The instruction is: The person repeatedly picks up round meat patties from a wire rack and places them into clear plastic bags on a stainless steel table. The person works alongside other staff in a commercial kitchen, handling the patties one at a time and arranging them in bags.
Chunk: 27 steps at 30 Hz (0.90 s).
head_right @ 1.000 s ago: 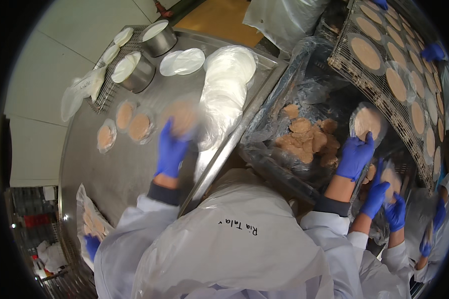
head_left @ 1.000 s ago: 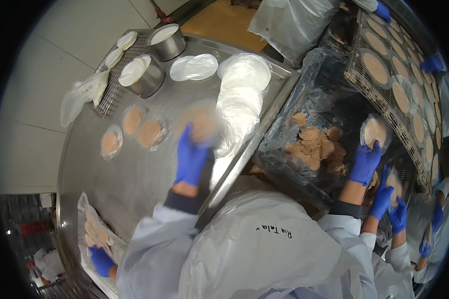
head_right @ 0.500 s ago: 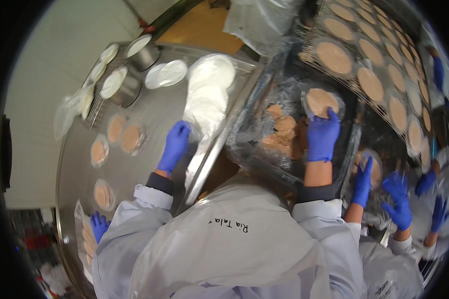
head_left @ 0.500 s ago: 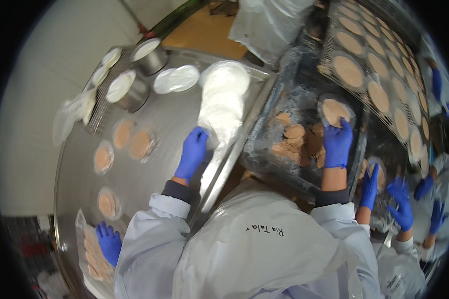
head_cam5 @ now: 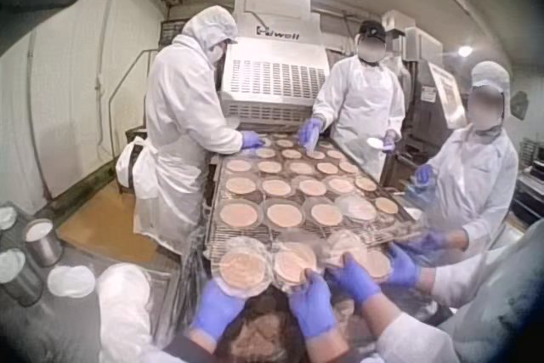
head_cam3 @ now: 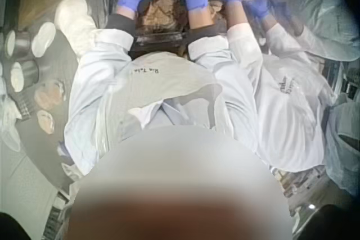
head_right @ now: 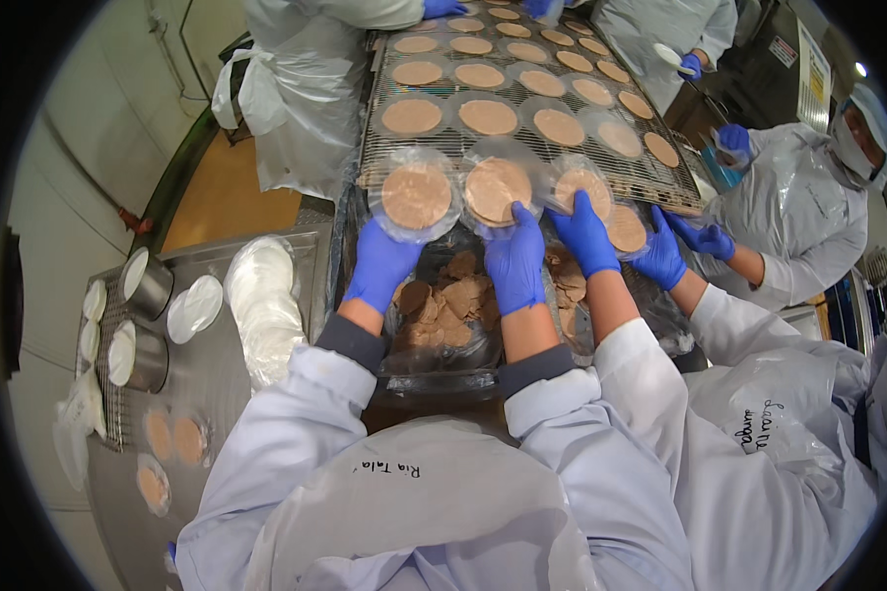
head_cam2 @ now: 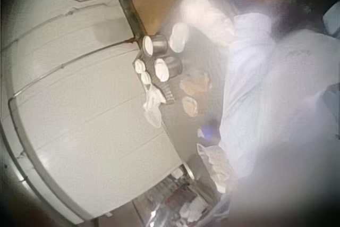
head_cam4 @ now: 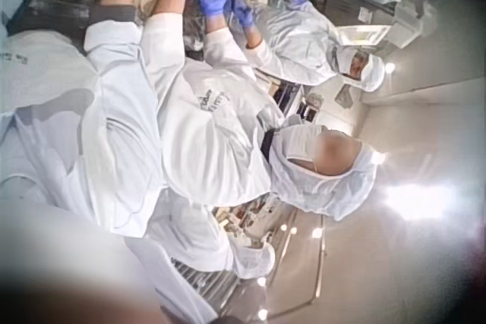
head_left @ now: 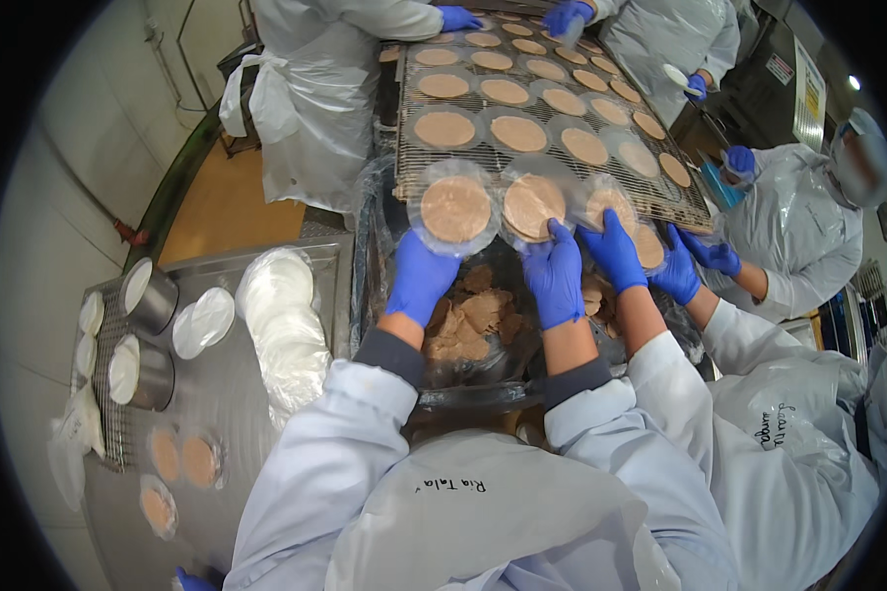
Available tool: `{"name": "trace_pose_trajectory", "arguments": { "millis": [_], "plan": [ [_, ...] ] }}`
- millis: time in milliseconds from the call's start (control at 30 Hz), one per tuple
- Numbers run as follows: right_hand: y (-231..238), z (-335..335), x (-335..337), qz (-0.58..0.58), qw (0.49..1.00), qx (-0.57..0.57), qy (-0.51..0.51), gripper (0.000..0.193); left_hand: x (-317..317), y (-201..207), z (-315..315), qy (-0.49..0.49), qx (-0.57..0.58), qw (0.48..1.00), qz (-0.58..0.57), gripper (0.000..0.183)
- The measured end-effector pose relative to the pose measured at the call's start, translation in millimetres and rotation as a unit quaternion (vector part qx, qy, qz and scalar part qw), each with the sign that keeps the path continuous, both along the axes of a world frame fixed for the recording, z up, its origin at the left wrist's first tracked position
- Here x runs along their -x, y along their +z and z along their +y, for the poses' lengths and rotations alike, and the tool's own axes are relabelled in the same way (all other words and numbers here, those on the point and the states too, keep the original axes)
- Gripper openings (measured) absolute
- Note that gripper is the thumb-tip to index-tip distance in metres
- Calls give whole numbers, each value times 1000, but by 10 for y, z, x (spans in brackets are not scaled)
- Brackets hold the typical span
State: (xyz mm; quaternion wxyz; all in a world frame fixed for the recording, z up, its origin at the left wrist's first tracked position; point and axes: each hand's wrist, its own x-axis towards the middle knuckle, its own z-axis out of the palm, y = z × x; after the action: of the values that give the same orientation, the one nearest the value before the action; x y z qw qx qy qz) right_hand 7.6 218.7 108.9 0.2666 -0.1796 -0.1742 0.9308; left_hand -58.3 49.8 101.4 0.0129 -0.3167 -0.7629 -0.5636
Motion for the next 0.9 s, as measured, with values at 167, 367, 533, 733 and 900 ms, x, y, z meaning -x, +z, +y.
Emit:
{"name": "trace_pose_trajectory", "arguments": {
  "millis": [167,367,533,733,900],
  "plan": [
    [779,-144,-335,115,988,-99,-16,38,-243,166,-283,-264,-552,589,-528,72],
    [550,-684,-96,-43,919,-390,-22,35,-353,450,-278,-267,-544,588,-536,70],
    [407,-862,-77,-25,930,-366,31,39,-368,328,-395,-157,-461,693,-532,44],
    [94,-349,-157,-114,983,-116,87,45,-198,-275,-420,-205,-473,680,-522,50],
    [259,-220,-92,-47,998,-45,22,57,55,144,-140,-236,-507,646,-520,54]
  ]
}}
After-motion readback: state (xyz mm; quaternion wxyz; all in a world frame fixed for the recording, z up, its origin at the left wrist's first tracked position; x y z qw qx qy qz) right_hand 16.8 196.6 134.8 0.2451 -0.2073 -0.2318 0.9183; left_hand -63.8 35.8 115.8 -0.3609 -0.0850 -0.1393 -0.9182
